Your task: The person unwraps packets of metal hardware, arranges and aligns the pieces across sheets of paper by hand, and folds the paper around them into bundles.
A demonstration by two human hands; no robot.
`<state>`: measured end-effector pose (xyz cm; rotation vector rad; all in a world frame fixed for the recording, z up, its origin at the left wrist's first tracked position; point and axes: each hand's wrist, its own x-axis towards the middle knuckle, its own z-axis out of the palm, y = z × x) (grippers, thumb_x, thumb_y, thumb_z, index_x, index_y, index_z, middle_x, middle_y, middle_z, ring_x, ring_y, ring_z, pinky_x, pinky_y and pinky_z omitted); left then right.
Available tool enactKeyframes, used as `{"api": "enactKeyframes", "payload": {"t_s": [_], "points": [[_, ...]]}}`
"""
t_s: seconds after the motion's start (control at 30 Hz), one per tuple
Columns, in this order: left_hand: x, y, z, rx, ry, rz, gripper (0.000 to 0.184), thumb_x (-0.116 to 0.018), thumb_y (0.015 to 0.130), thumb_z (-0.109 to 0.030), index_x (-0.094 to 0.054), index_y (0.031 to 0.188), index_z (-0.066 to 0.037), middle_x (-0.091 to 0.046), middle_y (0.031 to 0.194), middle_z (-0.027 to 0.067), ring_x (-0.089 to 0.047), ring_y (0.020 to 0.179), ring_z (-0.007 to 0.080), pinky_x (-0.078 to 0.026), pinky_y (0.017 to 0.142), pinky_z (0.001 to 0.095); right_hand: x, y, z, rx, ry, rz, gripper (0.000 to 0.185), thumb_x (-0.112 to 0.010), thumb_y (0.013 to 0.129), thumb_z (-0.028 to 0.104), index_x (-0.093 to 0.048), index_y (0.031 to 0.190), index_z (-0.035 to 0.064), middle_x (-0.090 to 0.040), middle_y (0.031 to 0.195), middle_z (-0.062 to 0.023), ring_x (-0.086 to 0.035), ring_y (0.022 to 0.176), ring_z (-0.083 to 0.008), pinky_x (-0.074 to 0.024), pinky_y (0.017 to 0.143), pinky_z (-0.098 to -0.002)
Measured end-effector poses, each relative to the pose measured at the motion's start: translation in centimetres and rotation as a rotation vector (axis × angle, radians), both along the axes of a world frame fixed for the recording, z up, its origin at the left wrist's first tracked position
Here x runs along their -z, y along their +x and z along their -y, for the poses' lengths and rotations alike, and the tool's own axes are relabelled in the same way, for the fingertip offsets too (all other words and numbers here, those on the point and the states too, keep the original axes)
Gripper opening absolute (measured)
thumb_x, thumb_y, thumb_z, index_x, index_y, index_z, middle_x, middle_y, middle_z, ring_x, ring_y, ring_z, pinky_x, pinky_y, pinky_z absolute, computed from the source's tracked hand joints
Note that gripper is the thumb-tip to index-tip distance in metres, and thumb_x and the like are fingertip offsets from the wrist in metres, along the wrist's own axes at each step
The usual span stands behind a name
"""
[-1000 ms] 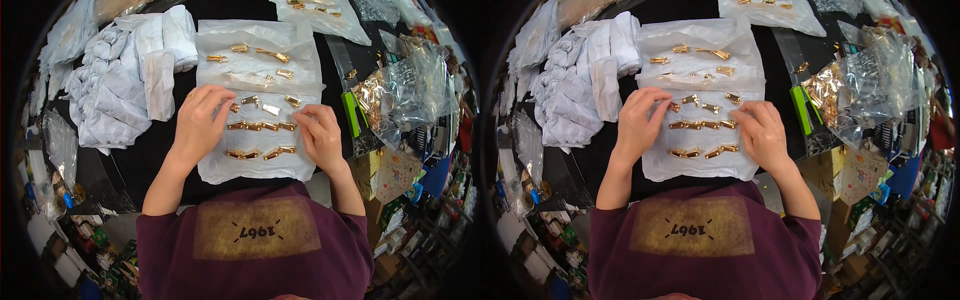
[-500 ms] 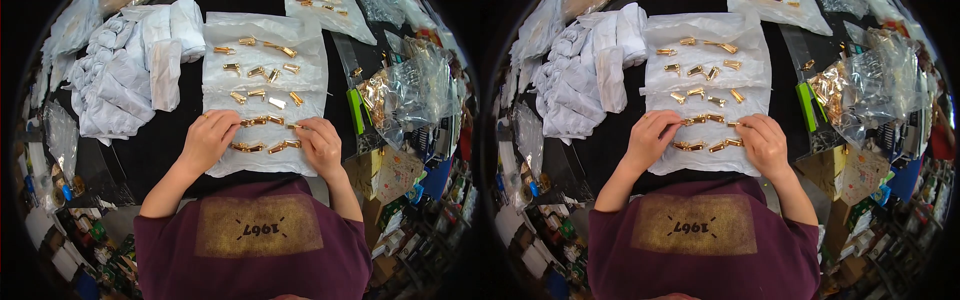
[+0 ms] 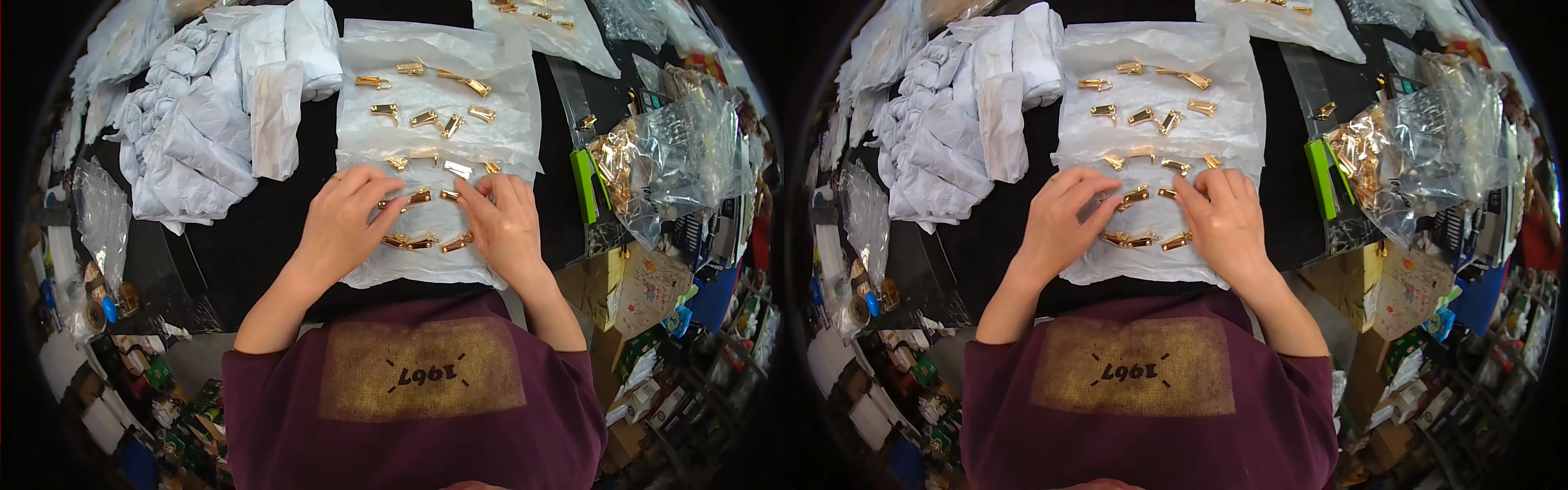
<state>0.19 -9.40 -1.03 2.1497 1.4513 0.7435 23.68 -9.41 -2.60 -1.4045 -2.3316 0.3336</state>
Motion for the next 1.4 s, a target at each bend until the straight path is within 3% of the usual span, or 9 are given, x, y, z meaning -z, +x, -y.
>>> {"api": "enactKeyframes", "payload": {"t_s": [0.23, 0.43, 0.53, 0.67, 0.77, 0.9, 1.03, 1.2, 1.4], "points": [[2.0, 2.5, -0.1, 0.107, 0.194, 0.007, 0.012, -0.072, 0.081, -0.012, -0.064, 0.089, -0.007, -0.062, 0.089, 0.0054, -0.061, 0.087, 0.0248, -0.047, 0.081, 0.0364, 0.5, 0.5, 0.1, -0.114, 0.154, -0.137, 0.022, -0.072, 0.075, 0.004, -0.071, 0.096, 0.0033, -0.063, 0.097, -0.0047, -0.06, 0.093, -0.0248, -0.0472, 0.08, -0.0384], [2.0, 2.7, 0.0, 0.147, 0.124, -0.027, 0.009, -0.069, 0.082, -0.01, -0.062, 0.086, -0.006, -0.062, 0.088, 0.0057, -0.061, 0.089, 0.025, -0.046, 0.081, 0.0365, 1.0, 1.1, 0.4, -0.127, 0.199, -0.185, 0.02, -0.071, 0.073, 0.003, -0.071, 0.093, 0.0041, -0.064, 0.095, -0.005, -0.06, 0.094, -0.0243, -0.0475, 0.08, -0.0386], [2.0, 2.5, -0.6, 0.145, 0.096, 0.025, 0.007, -0.067, 0.082, -0.009, -0.062, 0.085, -0.007, -0.062, 0.087, 0.0057, -0.061, 0.09, 0.025, -0.046, 0.081, 0.0368, 0.2, 1.3, 0.7, -0.067, 0.167, -0.159, 0.027, -0.075, 0.069, -0.002, -0.073, 0.094, 0.0066, -0.064, 0.093, -0.0054, -0.06, 0.091, -0.0259, -0.0465, 0.08, -0.037], [1.8, 2.1, -0.6, 0.22, 0.181, 0.015, 0.005, -0.066, 0.083, -0.007, -0.063, 0.087, -0.006, -0.063, 0.088, 0.0061, -0.062, 0.088, 0.0253, -0.046, 0.083, 0.0367, -0.7, 2.2, 2.5, -0.022, -0.041, -0.122, 0.025, -0.076, 0.071, 0.0, -0.074, 0.095, 0.0072, -0.062, 0.094, -0.0053, -0.059, 0.088, -0.0257, -0.045, 0.076, -0.0364], [0.9, 1.2, -0.3, 0.24, 0.234, 0.027, 0.008, -0.067, 0.083, -0.007, -0.065, 0.09, -0.006, -0.064, 0.092, 0.005, -0.063, 0.09, 0.0246, -0.048, 0.083, 0.0355, -0.6, 2.6, 3.5, -0.011, -0.026, -0.102, 0.025, -0.077, 0.072, 0.001, -0.073, 0.096, 0.0067, -0.062, 0.093, -0.0055, -0.058, 0.086, -0.0256, -0.0443, 0.074, -0.0361], [-0.1, -1.0, 1.1, -0.012, -0.038, 0.094, 0.012, -0.07, 0.082, -0.008, -0.066, 0.093, -0.007, -0.064, 0.097, 0.0034, -0.063, 0.092, 0.0233, -0.05, 0.081, 0.0346, 0.1, 3.0, 4.1, -0.017, 0.046, -0.102, 0.025, -0.076, 0.072, 0.003, -0.072, 0.096, 0.0052, -0.062, 0.091, -0.0053, -0.058, 0.086, -0.0247, -0.0452, 0.074, -0.0368], [-0.4, -2.3, 2.8, 0.133, -0.241, 0.024, 0.012, -0.072, 0.082, -0.008, -0.066, 0.093, -0.007, -0.063, 0.097, 0.0027, -0.063, 0.09, 0.024, -0.052, 0.077, 0.0346, 0.3, 3.1, 4.3, -0.074, 0.113, -0.141, 0.024, -0.075, 0.071, 0.003, -0.071, 0.095, 0.004, -0.061, 0.089, -0.0055, -0.059, 0.085, -0.0249, -0.0461, 0.074, -0.0374], [0.6, -2.1, 3.6, 0.177, -0.09, -0.018, 0.015, -0.071, 0.081, -0.007, -0.064, 0.094, -0.006, -0.062, 0.096, 0.004, -0.063, 0.086, 0.0254, -0.052, 0.076, 0.0355, 0.7, 3.7, 4.5, -0.056, -0.022, -0.28, 0.022, -0.075, 0.071, 0.002, -0.07, 0.092, 0.0044, -0.061, 0.087, -0.0059, -0.06, 0.083, -0.0262, -0.047, 0.073, -0.0379], [0.8, -2.4, 4.1, 0.145, -0.055, -0.054, 0.019, -0.072, 0.08, -0.006, -0.062, 0.097, -0.005, -0.06, 0.103, 0.0061, -0.062, 0.089, 0.0245, -0.051, 0.078, 0.0365, 0.1, 2.2, 4.0, -0.096, 0.002, -0.214, 0.026, -0.075, 0.073, 0.003, -0.072, 0.099, 0.0072, -0.061, 0.094, -0.0061, -0.058, 0.091, -0.0266, -0.0463, 0.078, -0.0379]]}}
